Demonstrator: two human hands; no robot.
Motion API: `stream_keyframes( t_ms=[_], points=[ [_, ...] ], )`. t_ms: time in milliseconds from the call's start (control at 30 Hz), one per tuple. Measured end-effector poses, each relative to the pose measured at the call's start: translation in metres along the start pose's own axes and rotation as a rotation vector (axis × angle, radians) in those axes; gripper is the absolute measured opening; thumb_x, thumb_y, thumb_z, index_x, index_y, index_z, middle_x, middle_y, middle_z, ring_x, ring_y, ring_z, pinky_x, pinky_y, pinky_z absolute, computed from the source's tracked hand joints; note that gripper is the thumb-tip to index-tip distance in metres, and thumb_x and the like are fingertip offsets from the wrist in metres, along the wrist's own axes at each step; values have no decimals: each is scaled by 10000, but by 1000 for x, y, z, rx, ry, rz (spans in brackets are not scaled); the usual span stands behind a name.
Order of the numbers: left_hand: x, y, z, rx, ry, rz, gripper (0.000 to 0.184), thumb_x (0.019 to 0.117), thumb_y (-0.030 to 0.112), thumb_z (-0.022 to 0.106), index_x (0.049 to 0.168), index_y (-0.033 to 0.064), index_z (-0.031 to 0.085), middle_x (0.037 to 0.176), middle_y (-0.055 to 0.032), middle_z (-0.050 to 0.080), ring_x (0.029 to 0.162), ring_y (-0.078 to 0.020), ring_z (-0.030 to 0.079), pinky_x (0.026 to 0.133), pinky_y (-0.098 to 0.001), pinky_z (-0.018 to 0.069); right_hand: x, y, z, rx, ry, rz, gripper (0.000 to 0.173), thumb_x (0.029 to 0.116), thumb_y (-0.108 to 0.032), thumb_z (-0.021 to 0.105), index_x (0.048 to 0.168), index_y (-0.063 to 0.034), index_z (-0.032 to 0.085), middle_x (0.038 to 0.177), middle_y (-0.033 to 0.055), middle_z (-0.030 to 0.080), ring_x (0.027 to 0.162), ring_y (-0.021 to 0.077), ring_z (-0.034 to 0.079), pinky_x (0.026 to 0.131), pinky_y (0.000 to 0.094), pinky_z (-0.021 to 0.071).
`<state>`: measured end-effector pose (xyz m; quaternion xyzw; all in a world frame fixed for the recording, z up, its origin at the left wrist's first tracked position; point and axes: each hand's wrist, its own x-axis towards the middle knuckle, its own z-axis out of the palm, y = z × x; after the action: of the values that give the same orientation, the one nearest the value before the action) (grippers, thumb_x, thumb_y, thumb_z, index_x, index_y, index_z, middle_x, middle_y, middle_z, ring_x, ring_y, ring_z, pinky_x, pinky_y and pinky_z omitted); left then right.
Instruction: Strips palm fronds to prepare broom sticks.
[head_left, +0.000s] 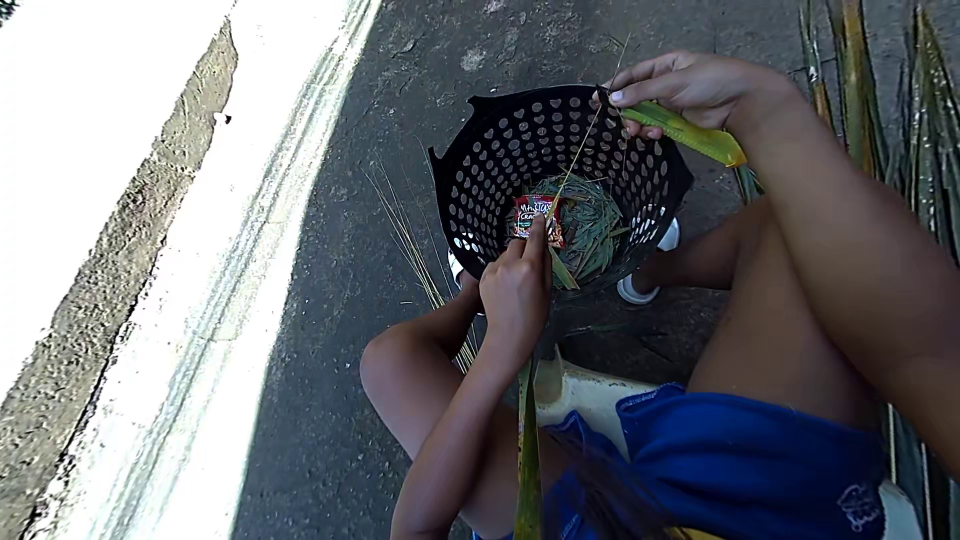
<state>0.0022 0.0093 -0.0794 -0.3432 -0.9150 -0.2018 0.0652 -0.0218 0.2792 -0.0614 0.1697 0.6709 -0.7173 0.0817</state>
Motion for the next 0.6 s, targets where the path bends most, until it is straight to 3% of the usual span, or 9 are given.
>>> stream_keyframes(
  t_ms=[600],
  points=[
    [3,1,-2,-31,-2,-3,339,943,-18,604,1267,-36,699,756,-200,690,603,-333,668,552,-431,515,0,-5,-2,-27,104,18,230,1069,-50,458,1278,-69,551,715,-42,607,484,-20,549,435,117,455]
  ],
)
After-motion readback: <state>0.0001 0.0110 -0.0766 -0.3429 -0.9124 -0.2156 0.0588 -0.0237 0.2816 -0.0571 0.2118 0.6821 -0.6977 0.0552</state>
